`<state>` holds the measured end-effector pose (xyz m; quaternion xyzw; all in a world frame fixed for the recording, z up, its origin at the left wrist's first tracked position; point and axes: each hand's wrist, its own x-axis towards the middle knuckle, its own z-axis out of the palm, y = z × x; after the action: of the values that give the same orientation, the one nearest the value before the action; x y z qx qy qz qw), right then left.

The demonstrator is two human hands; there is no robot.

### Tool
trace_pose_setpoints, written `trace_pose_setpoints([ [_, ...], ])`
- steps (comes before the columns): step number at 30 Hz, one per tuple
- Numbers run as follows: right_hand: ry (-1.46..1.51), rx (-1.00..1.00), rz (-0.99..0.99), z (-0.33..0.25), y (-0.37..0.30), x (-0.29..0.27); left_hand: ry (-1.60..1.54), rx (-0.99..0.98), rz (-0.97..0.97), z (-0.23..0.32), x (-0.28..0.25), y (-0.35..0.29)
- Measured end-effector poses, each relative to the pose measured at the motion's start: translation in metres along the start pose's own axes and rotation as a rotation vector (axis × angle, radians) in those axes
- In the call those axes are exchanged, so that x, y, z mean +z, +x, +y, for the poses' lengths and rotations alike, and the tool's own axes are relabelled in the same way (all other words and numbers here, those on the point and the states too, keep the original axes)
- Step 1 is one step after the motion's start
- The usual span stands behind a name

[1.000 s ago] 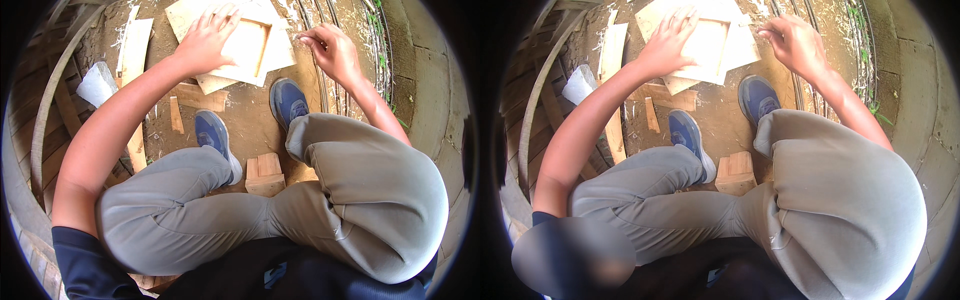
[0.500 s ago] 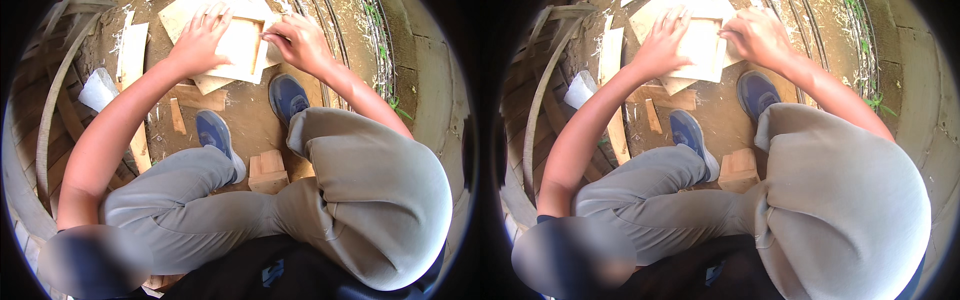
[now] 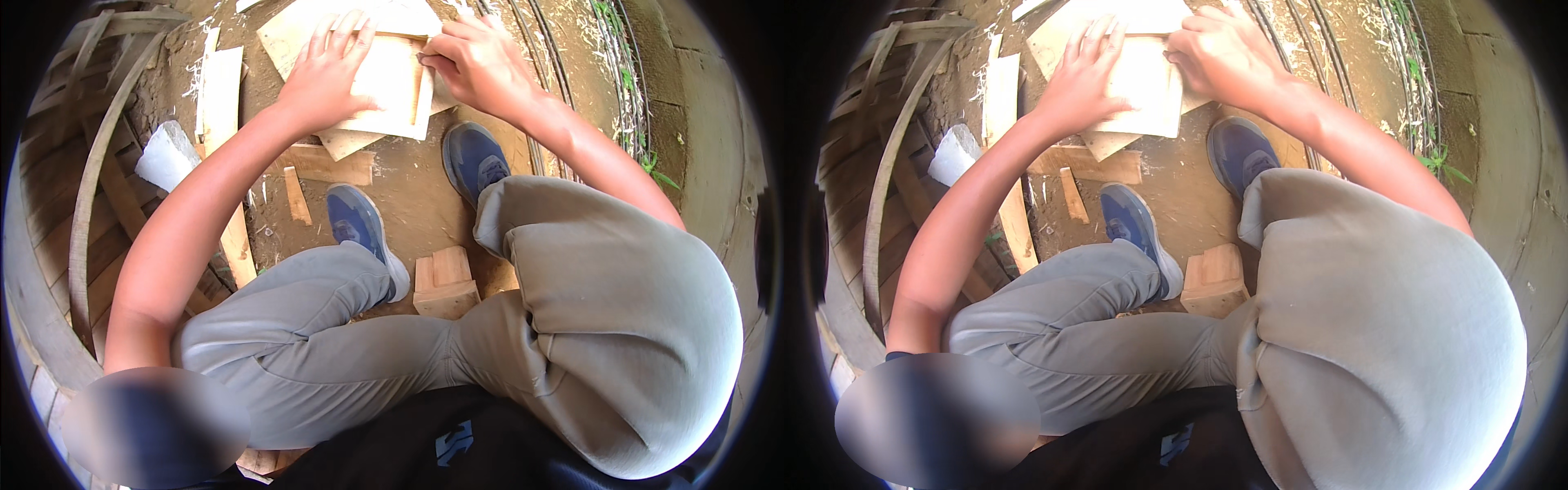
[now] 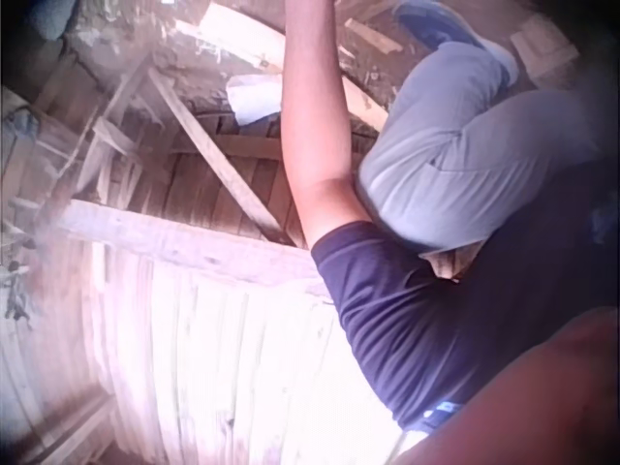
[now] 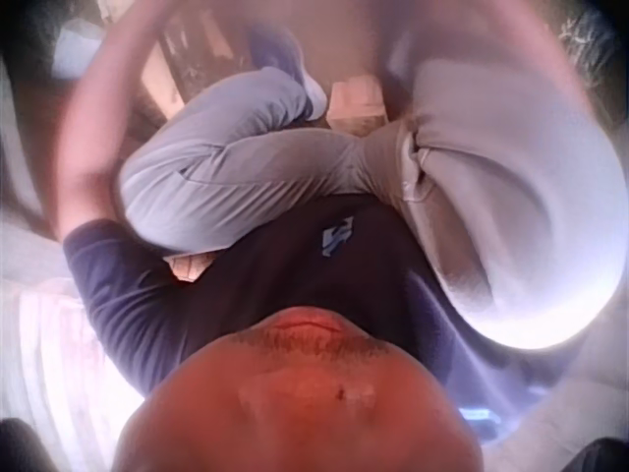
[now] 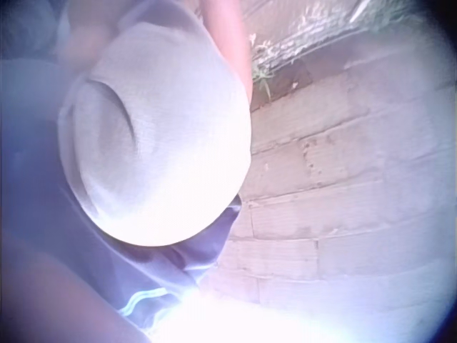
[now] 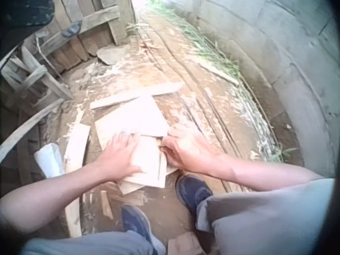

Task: The person assembles a small wooden frame by hand, fitting pieces together and smoothing the edges with sandpaper. The person repeatedly adjusts the frame and sands the corners to ensure a smooth finish.

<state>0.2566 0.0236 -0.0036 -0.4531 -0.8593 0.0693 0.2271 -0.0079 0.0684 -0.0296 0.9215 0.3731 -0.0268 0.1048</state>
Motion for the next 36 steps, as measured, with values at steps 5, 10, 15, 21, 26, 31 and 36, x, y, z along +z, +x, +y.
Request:
trace_pose_setpoints([
  [5, -0.056, 0.053, -0.080, 0.020, -0.028, -0.007, -0.007, -0.008, -0.007, -0.001, -0.002, -0.003],
  [10, 0.112, 0.420, -0.077, 0.040, -0.029, -0.038, 0.010, 0.004, -0.008, 0.001, 0.000, 0.001],
  [15, 0.475, 0.503, -0.152, 0.017, -0.003, -0.026, 0.017, 0.019, 0.001, -0.001, 0.000, 0.000],
  [21, 0.302, 0.224, 0.002, 0.003, -0.001, 0.015, 0.001, 0.025, 0.013, -0.002, 0.001, -0.002],
  [26, 0.228, 0.199, 0.055, -0.002, -0.020, 0.014, -0.009, 0.025, 0.026, 0.001, 0.001, 0.000],
  [31, 0.177, 0.118, 0.068, -0.002, -0.007, 0.019, 0.008, 0.003, -0.003, 0.001, 0.001, 0.000],
  [36, 0.153, 0.072, 0.069, -0.005, -0.007, 0.012, -0.002, -0.004, -0.011, 0.000, 0.001, -0.002],
])
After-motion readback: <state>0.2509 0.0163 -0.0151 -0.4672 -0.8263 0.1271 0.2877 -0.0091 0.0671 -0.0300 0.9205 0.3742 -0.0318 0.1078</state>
